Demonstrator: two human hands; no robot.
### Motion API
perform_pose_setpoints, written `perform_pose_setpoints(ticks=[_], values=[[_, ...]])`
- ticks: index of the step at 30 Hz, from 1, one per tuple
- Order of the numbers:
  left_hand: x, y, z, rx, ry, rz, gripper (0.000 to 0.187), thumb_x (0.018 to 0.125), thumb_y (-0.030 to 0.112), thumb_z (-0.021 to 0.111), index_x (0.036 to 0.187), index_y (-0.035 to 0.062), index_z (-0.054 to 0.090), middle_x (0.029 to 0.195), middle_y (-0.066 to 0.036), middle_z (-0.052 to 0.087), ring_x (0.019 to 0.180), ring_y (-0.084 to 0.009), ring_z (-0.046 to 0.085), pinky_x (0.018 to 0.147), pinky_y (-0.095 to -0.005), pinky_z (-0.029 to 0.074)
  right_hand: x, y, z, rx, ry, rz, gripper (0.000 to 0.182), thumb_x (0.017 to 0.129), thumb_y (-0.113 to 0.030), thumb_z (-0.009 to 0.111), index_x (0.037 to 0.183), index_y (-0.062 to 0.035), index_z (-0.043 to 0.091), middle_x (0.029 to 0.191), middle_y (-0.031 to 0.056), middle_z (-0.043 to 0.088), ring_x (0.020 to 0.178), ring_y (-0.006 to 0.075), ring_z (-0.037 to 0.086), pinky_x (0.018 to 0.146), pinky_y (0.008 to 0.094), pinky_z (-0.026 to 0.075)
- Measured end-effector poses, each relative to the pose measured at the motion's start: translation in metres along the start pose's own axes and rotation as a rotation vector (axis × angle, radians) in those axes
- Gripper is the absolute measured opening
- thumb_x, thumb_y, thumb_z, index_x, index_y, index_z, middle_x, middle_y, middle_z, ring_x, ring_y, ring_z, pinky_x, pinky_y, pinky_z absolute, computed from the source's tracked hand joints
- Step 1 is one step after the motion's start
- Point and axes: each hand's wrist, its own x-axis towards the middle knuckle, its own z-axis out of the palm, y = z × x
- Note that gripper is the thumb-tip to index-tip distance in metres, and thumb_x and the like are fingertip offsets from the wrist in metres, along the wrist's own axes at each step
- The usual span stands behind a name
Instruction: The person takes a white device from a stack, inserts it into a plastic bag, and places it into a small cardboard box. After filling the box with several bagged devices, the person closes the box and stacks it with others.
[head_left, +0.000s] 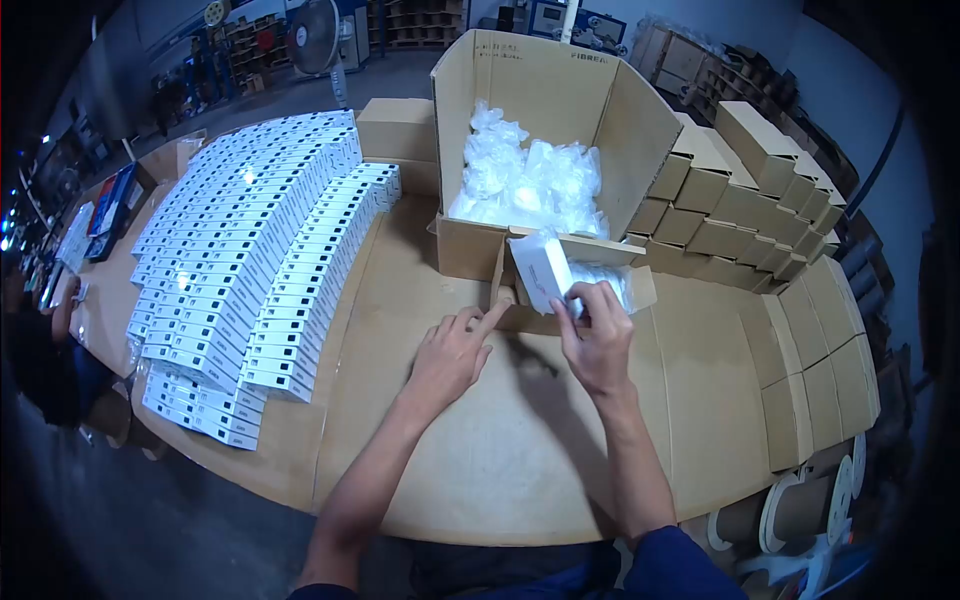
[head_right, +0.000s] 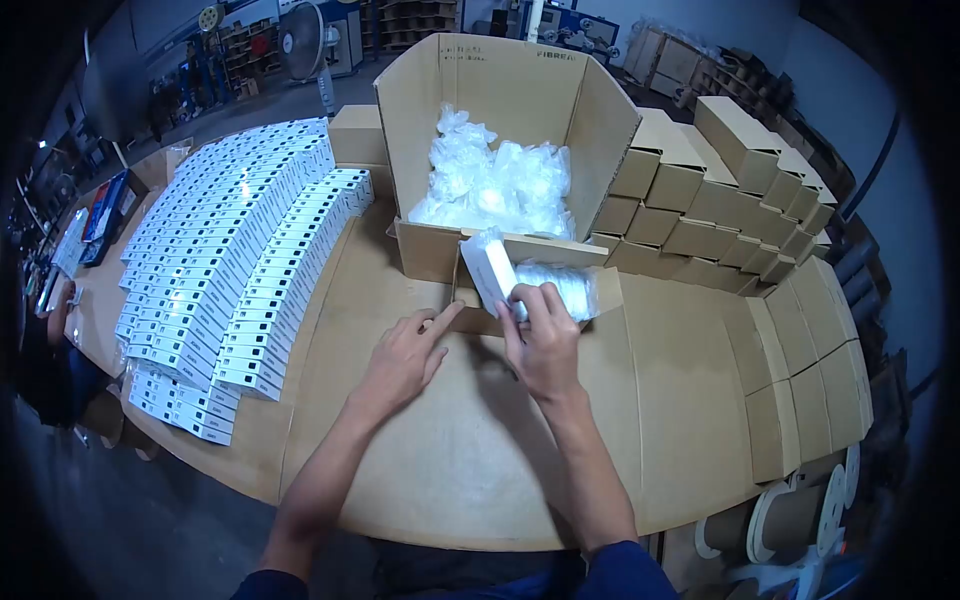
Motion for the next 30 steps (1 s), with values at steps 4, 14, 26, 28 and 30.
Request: perform_pose_setpoints(ticks=[4, 14, 26, 28, 30], values=[[0.005, -0.010, 0.014, 0.117, 0.016, 0.027, 0.082, 0.089, 0.014, 0.073, 0.162, 0.0201, 0.035, 0.120, -0.014, 0.061, 0.106, -0.0316, 0.062, 0.089, -0.0462, 0.052, -0.005, 0.008, 0.034, 0.010, 0.053, 0.041, 0.019, 0.089, 0.000, 0.075, 0.104, -0.0021, 0.064, 0.089, 0.0129, 0.060, 0.069, 0.0294, 0.067, 0.056, 0.0366, 0.061], [0.000, -0.010, 0.018, 0.257, 0.017, 0.032, 0.085, 0.088, 0.018, 0.074, 0.163, 0.0201, 0.034, 0.111, -0.008, 0.065, 0.098, -0.0260, 0.064, 0.083, -0.0413, 0.052, -0.013, 0.029, 0.066, -0.180, -0.083, 0.152, 0.015, 0.091, -0.013, 0.075, 0.092, -0.0045, 0.062, 0.088, 0.0148, 0.062, 0.067, 0.0370, 0.066, 0.055, 0.0487, 0.053], [-0.001, -0.007, 0.020, 0.230, -0.023, 0.003, 0.090, 0.086, 0.020, 0.077, 0.164, 0.0197, 0.032, 0.105, -0.006, 0.065, 0.090, -0.0252, 0.064, 0.081, -0.0411, 0.051, -0.010, 0.009, 0.074, -0.400, -0.288, 0.341, 0.016, 0.097, -0.017, 0.064, 0.098, -0.0024, 0.071, 0.109, 0.0190, 0.060, 0.069, 0.0408, 0.070, 0.058, 0.0533, 0.056], [-0.006, -0.002, 0.012, 0.212, -0.020, -0.004, 0.090, 0.086, 0.021, 0.077, 0.164, 0.0198, 0.032, 0.110, -0.007, 0.064, 0.093, -0.0255, 0.063, 0.083, -0.0415, 0.051, -0.010, -0.001, 0.068, -0.406, -0.311, 0.343, 0.020, 0.099, -0.019, 0.062, 0.105, -0.0025, 0.071, 0.121, 0.0212, 0.058, 0.071, 0.0409, 0.071, 0.059, 0.0526, 0.057], [-0.022, 0.004, -0.003, 0.156, 0.005, -0.037, 0.091, 0.086, 0.022, 0.078, 0.164, 0.0200, 0.031, 0.115, -0.008, 0.064, 0.099, -0.0257, 0.063, 0.086, -0.0419, 0.051, -0.013, -0.008, 0.061, -0.404, -0.334, 0.380, 0.027, 0.100, -0.021, 0.061, 0.117, -0.0043, 0.071, 0.136, 0.0228, 0.056, 0.080, 0.0411, 0.073, 0.066, 0.0521, 0.059]])
